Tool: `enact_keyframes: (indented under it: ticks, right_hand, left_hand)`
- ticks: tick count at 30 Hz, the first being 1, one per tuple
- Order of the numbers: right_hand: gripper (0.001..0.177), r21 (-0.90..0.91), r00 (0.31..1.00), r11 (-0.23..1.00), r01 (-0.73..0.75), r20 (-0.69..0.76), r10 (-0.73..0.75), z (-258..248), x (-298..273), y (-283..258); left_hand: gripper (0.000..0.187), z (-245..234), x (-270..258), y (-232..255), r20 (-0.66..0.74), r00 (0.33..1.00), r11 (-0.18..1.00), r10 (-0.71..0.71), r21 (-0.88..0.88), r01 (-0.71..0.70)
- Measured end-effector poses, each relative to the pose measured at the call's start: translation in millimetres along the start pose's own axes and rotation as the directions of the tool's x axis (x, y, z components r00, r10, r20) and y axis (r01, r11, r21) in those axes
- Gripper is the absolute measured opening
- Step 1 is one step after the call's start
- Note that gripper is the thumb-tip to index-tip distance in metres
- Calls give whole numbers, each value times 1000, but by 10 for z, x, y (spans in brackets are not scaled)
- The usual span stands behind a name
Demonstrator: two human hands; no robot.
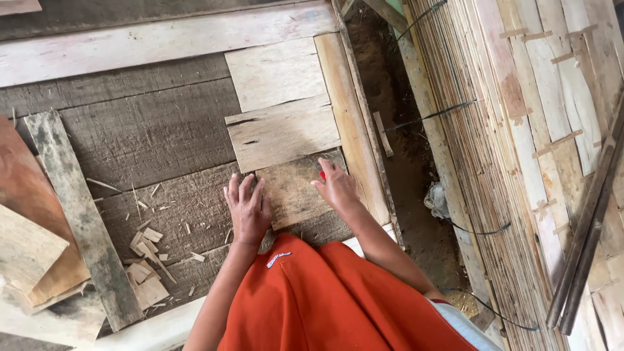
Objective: The person uses a red utility knife to shave thin strips from several small wooden planks on a workbench. They repeatedly pick up planks, position them, and scrape the knife along the surface to remove shavings, then set the planks aside.
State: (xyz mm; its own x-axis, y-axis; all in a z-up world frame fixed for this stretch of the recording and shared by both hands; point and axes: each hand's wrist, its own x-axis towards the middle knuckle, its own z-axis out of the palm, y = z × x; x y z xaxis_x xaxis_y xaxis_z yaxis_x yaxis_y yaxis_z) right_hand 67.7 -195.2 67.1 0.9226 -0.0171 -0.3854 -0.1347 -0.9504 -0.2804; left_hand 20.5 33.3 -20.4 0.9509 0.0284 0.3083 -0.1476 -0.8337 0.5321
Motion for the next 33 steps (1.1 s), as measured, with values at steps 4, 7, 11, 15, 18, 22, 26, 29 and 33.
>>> enact_keyframes:
  ticks: [4,7,11,15,18,22,26,29,33]
  right_hand:
    - [61,34,1000,999,26,-2,-26,-70,-170,59]
    - [58,23,999,1000,-21,32,21,-175,-306,70]
    - [52,81,996,993,-90,20,89,-26,-280,419]
    - [51,105,990,985,-139,15,138,-9,-311,630]
    - [59,118,989,982,-145,44,141,-78,-403,620]
    - [62,110,990,985,-134,61,128,-238,-544,466]
    - [64,104,987,984,-147,75,140,-174,-502,521]
    - [63,85,987,986,-141,88,134,-166,-494,529]
    - [62,70,984,987,-147,115,139,-249,-517,453]
  left_hand:
    - [48,-91,-62,104,14,999,995,39,88,-40]
    - [50,-125,-131,184,44,999,994,-7,105,2]
    - [42,-75,-303,190,39,992,992,-123,8,123]
    - [36,-151,-365,265,185,922,930,-341,-80,360]
    - [36,-332,-256,386,335,811,848,-480,-60,527]
    - [44,-363,-247,415,344,816,846,-465,-100,525]
    - [43,-286,-259,384,324,817,845,-476,-87,527]
    - [42,-231,-289,336,329,817,850,-473,-74,522]
    - [41,-168,-320,292,322,827,863,-462,-53,503]
